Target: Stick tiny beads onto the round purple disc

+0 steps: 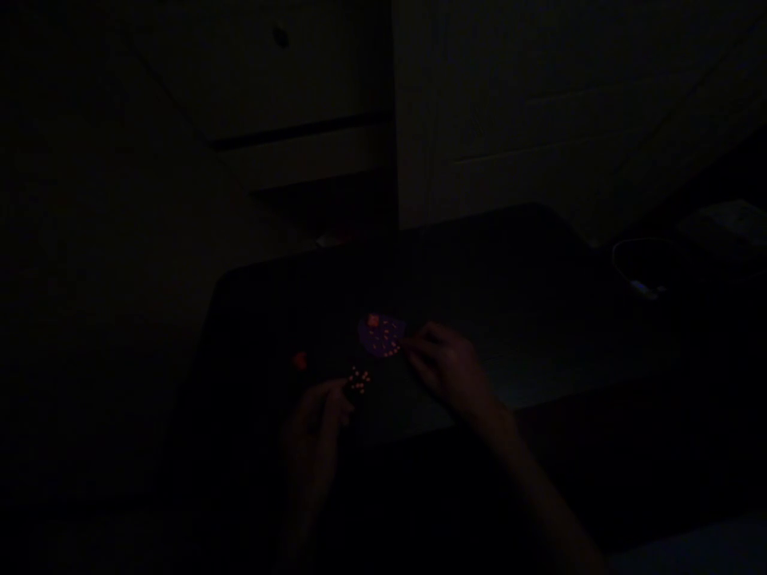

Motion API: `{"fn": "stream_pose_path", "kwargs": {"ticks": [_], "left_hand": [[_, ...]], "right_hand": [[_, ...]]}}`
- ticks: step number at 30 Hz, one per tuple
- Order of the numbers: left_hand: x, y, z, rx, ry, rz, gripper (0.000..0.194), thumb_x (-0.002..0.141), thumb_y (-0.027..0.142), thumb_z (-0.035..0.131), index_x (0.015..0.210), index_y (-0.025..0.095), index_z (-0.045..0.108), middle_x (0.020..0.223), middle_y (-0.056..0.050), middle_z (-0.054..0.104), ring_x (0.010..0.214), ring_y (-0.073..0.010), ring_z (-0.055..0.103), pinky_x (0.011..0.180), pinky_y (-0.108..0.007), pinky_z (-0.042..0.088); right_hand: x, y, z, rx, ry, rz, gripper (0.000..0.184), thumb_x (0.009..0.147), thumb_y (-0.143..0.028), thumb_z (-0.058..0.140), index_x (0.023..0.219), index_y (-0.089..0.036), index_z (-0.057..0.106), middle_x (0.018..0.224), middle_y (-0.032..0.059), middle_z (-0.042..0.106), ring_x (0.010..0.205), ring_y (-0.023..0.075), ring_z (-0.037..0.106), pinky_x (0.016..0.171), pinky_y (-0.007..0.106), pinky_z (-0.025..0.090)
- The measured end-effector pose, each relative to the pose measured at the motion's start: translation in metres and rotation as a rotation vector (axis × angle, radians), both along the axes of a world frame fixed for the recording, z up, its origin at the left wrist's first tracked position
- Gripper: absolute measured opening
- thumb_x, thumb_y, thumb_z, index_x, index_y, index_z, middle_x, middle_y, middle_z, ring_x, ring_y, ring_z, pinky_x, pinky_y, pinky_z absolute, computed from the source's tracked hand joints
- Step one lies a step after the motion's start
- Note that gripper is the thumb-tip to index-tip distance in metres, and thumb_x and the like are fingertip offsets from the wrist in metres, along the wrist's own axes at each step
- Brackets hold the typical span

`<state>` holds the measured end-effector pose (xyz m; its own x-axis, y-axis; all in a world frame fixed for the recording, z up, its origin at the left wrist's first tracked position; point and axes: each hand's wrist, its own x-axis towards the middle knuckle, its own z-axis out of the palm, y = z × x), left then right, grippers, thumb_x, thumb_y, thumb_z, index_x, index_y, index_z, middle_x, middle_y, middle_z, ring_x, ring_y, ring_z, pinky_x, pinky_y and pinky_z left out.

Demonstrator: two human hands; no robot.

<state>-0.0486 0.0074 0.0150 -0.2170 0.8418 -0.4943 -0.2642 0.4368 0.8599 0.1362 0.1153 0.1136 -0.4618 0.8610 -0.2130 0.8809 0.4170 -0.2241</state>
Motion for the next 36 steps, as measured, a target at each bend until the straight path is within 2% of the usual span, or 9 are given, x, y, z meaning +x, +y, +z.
{"fn": "stream_pose_path", "kwargs": {"ticks": [6,11,14,17,20,30,33,36], "left_hand": [[0.0,0.0,-0.001,0.035,0.011,0.006,0.031,0.098,0.041,0.055,0.101,0.014,0.071,0.074,-0.003,0.066,0.064,-0.0122,0.062,0.063,-0.022,0.051],[-0.001,-0.001,0.0,0.011,0.014,-0.009,0.033,0.099,0.043,0.054,0.103,0.015,0.071,0.076,-0.004,0.067,0.067,-0.0127,0.063,0.065,-0.023,0.051],[-0.002,0.001,0.002,0.013,0.014,-0.006,0.033,0.098,0.043,0.055,0.101,0.015,0.071,0.077,-0.004,0.068,0.067,-0.0131,0.063,0.065,-0.023,0.051],[-0.005,0.004,0.005,0.028,0.025,-0.008,0.031,0.098,0.041,0.055,0.099,0.015,0.072,0.077,-0.004,0.068,0.066,-0.0131,0.062,0.065,-0.023,0.051],[-0.007,0.005,0.008,0.025,0.028,-0.014,0.031,0.098,0.041,0.055,0.1,0.015,0.072,0.077,-0.004,0.068,0.066,-0.0128,0.063,0.065,-0.023,0.052],[-0.004,0.003,0.005,0.016,0.012,-0.008,0.031,0.099,0.041,0.055,0.101,0.015,0.071,0.079,-0.004,0.069,0.067,-0.0114,0.062,0.065,-0.021,0.051],[-0.002,0.003,0.003,0.023,0.018,-0.013,0.031,0.1,0.041,0.054,0.101,0.015,0.071,0.08,-0.004,0.069,0.068,-0.0115,0.063,0.065,-0.021,0.051],[-0.001,0.002,0.002,0.021,0.031,-0.01,0.031,0.099,0.041,0.055,0.101,0.015,0.071,0.078,-0.003,0.069,0.066,-0.0116,0.063,0.064,-0.021,0.051]], "right_hand": [[0.003,-0.001,-0.001,0.052,0.089,0.004,0.022,0.099,-0.023,0.06,0.115,-0.022,0.075,0.102,0.0064,0.068,0.088,0.0167,0.066,0.076,0.032,0.055],[-0.02,-0.015,-0.002,0.169,0.186,-0.015,0.015,0.097,-0.02,0.062,0.108,-0.019,0.073,0.099,0.0072,0.067,0.088,0.0167,0.065,0.076,0.032,0.056],[-0.036,-0.029,-0.008,0.098,0.168,0.04,0.013,0.098,-0.019,0.061,0.106,-0.019,0.072,0.102,0.0077,0.068,0.094,0.0189,0.065,0.082,0.035,0.055],[-0.044,-0.038,-0.014,0.055,0.103,0.004,0.013,0.098,-0.02,0.061,0.105,-0.019,0.071,0.103,0.0085,0.068,0.095,0.0203,0.064,0.082,0.036,0.054],[-0.047,-0.039,-0.015,0.05,0.076,-0.022,0.012,0.098,-0.022,0.062,0.102,-0.019,0.072,0.102,0.0082,0.068,0.093,0.0201,0.063,0.081,0.036,0.053],[-0.047,-0.036,-0.016,0.041,-0.035,0.088,0.011,0.097,-0.021,0.061,0.101,-0.018,0.07,0.1,0.0075,0.068,0.091,0.0217,0.063,0.079,0.037,0.049],[-0.049,-0.037,-0.015,0.027,0.006,0.074,0.007,0.096,-0.018,0.061,0.097,-0.016,0.068,0.098,0.0083,0.066,0.091,0.0218,0.061,0.078,0.036,0.049],[-0.045,-0.035,-0.014,0.012,0.166,-0.015,0.004,0.094,-0.015,0.062,0.097,-0.016,0.065,0.098,0.0071,0.064,0.091,0.0187,0.06,0.078,0.032,0.05]]}}
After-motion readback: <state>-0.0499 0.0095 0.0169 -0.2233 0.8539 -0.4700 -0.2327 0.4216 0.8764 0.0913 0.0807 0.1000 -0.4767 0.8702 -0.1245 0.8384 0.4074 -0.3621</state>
